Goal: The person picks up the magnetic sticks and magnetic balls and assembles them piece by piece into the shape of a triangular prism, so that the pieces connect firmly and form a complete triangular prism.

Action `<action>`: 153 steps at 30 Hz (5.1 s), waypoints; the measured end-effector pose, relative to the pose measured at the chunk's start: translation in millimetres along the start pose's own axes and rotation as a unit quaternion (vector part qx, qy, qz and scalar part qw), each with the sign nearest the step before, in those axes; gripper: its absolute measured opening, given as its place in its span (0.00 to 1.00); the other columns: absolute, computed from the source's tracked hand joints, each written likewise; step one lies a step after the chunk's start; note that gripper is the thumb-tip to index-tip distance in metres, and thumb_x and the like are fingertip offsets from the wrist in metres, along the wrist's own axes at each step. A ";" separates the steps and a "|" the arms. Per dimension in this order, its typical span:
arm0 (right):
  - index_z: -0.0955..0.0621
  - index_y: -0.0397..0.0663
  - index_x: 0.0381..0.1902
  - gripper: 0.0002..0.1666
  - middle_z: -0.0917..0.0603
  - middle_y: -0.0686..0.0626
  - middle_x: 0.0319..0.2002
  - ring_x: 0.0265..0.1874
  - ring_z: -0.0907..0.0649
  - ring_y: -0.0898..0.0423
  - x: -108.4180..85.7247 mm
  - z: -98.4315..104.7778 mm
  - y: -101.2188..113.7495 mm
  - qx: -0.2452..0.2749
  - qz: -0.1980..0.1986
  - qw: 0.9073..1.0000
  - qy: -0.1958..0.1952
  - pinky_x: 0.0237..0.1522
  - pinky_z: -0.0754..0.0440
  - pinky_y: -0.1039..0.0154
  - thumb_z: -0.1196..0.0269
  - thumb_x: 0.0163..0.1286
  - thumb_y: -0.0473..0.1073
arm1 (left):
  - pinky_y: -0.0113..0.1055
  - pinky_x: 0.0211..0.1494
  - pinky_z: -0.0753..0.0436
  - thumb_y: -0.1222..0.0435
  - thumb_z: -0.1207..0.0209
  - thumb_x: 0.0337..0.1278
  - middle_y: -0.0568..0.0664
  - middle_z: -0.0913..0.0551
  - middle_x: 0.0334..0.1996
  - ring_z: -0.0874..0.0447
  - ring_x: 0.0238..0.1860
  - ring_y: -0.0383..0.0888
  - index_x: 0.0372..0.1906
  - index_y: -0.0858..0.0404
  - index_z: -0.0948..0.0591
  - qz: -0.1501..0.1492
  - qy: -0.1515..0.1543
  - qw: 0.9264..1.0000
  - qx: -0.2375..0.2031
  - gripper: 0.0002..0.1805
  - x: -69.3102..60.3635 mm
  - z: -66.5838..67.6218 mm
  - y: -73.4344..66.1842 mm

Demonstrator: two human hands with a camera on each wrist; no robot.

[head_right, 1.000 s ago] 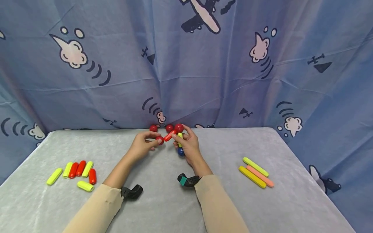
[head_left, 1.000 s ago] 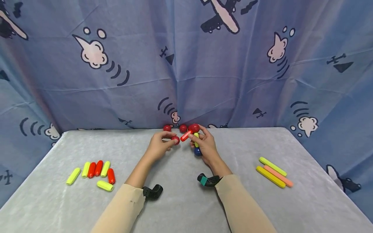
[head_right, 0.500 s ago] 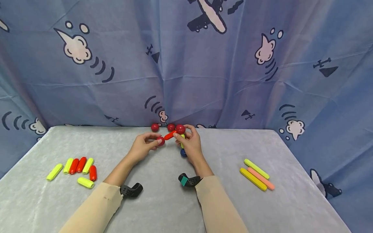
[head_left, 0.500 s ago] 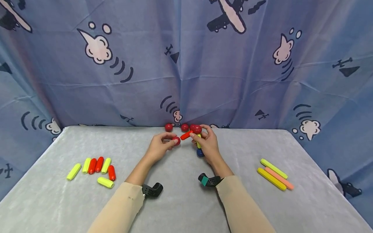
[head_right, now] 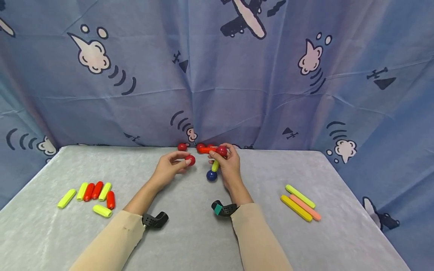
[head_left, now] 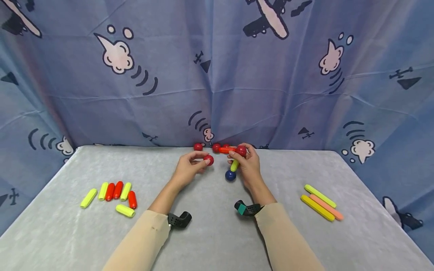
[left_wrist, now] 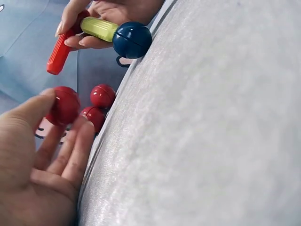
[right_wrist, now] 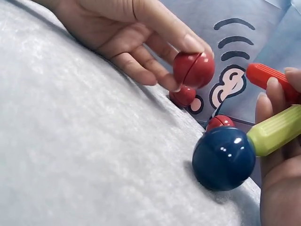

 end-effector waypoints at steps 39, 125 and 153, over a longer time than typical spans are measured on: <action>0.15 0.52 0.39 0.14 0.17 0.51 0.41 0.30 0.12 0.58 -5.6 -0.8 -1.5 0.009 0.001 0.997 0.078 0.43 0.12 0.67 0.36 0.66 0.26 | 0.36 0.44 0.10 0.69 0.35 0.63 0.62 0.16 0.53 0.11 0.42 0.42 0.55 0.68 0.18 -0.089 -0.022 0.995 -0.047 0.17 -0.3 -9.8 -32.1; 0.26 0.39 0.69 0.30 0.16 0.60 0.42 0.36 0.12 0.62 8.1 4.1 -9.1 -0.165 -0.021 0.976 0.138 0.48 0.15 0.71 0.35 0.71 0.36 | 0.34 0.41 0.17 0.62 0.32 0.61 0.46 0.11 0.40 0.15 0.39 0.39 0.47 0.58 0.13 -0.014 0.147 0.927 0.346 0.11 -79.3 120.1 -74.8; 0.26 0.39 0.69 0.29 0.16 0.56 0.44 0.38 0.12 0.61 -0.7 -1.5 -19.8 -0.147 -0.036 0.978 0.143 0.48 0.14 0.68 0.36 0.71 0.36 | 0.36 0.46 0.11 0.65 0.34 0.63 0.58 0.12 0.47 0.12 0.43 0.43 0.54 0.66 0.14 -0.006 -0.055 0.997 0.050 0.16 -19.7 -1.7 -39.8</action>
Point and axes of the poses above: each hand's wrist, its own x-axis towards the middle knuckle, its own z-axis out of the back of the hand, y = z × x, the point moved 3 cm from there along x, towards the middle knuckle
